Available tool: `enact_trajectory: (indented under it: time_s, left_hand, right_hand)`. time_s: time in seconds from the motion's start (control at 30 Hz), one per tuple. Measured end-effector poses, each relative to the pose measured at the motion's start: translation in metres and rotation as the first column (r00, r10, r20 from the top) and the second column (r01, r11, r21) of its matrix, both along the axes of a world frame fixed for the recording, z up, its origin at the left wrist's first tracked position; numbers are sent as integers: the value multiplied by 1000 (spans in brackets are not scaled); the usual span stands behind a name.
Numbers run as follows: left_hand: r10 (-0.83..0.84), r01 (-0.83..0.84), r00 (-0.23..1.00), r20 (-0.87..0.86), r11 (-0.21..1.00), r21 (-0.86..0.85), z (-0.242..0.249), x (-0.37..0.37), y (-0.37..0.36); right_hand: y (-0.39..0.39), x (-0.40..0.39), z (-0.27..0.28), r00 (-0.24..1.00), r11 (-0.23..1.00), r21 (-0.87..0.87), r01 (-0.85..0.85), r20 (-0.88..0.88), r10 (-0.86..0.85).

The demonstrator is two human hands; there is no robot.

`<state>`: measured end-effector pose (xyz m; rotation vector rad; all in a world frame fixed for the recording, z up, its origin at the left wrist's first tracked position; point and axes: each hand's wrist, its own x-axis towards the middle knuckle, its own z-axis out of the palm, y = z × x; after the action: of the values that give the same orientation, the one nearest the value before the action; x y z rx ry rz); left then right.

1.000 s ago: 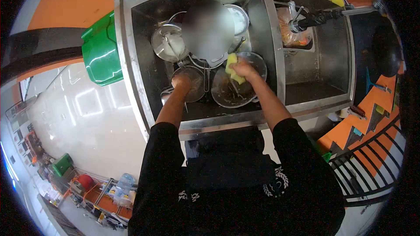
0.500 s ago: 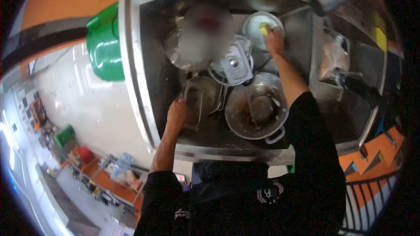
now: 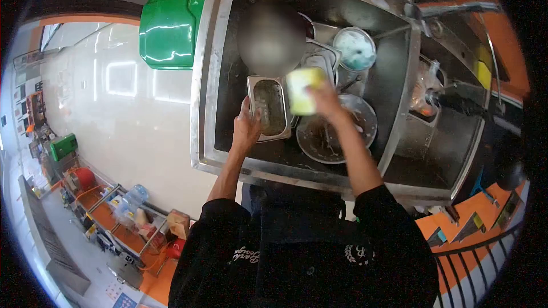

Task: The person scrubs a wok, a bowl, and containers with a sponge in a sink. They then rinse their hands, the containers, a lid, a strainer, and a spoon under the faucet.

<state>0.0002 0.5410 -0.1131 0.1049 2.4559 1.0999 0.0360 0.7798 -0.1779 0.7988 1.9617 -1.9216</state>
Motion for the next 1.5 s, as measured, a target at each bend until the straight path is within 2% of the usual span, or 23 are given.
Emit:
enact_trajectory:
  time_s: [0.03,0.07,0.1,0.17,0.23,0.27,0.33,0.37,0.5,0.57,0.63,0.73,0.8,0.87,0.93,1.0,1.1,1.17,1.23,1.27,1.37,1.47,1.5]
  left_hand:
    - [-8,8,1000,1,1000,3,6,4,3]
    - [-19,19,1000,2,1000,6,12,8,7]
    - [-29,29,1000,4,1000,8,18,13,8]
    - [-85,86,996,-35,995,43,7,23,0]
    - [-61,75,995,-79,980,185,-2,29,-9]
    - [-95,166,953,-289,959,232,9,26,-7]
    - [-104,140,981,-165,964,226,33,23,-9]
    - [-110,130,989,-103,967,219,39,20,-13]
    - [-95,152,972,-213,952,267,41,12,-20]
    - [-64,167,929,-365,952,257,25,13,-22]
    - [-60,195,860,-507,957,217,19,7,-20]
    - [50,68,959,-278,915,397,29,4,-12]
    - [85,39,953,-291,916,398,45,3,-3]
    - [118,21,949,-291,901,433,44,2,-3]
    - [150,13,948,-280,862,506,27,-2,-6]
    - [103,43,932,-347,920,390,25,3,-6]
    - [-16,82,967,-253,964,252,57,22,2]
    - [-65,91,987,-145,980,179,47,28,3]
    - [-74,112,982,-173,968,226,39,33,2]
    - [-80,123,979,-189,966,226,45,34,2]
    - [-106,138,977,-183,974,177,54,33,4]
    - [-133,156,969,-209,983,96,51,33,1]
    - [-141,161,963,-228,984,71,48,33,1]
  right_hand:
    - [-33,-4,33,997,995,-75,-72,10,73]
    - [-66,-1,34,994,975,200,-93,-30,101]
    - [-86,-12,41,984,948,271,-169,96,148]
    - [-114,-15,41,998,909,415,-37,-37,57]
    - [-121,-13,44,996,970,226,-89,32,84]
    - [-123,-8,35,996,996,8,-90,-9,90]
    - [-123,6,13,993,901,-418,-114,-86,86]
    - [-120,10,22,983,914,-366,-176,-109,145]
    - [-112,21,74,926,933,-62,-356,-156,343]
    - [-104,21,80,880,891,87,-446,-136,455]
    - [-100,26,89,823,832,328,-448,-212,527]
    - [-100,39,116,667,639,677,-364,-289,687]
    - [-100,48,121,622,576,807,-131,-386,681]
    - [-98,58,119,639,493,870,8,-384,667]
    - [-90,59,116,755,556,831,34,-385,530]
    - [-87,54,105,826,664,746,51,-405,392]
    - [-82,27,93,778,550,829,100,-409,476]
    - [-78,15,92,711,374,927,30,-283,644]
    - [-74,1,75,583,197,980,-2,-159,797]
    - [-82,-3,49,620,322,946,43,-278,734]
    - [-90,-7,39,435,133,983,123,-174,884]
    - [-106,-7,10,499,298,944,142,-328,802]
    - [-111,-7,7,577,302,953,39,-268,772]
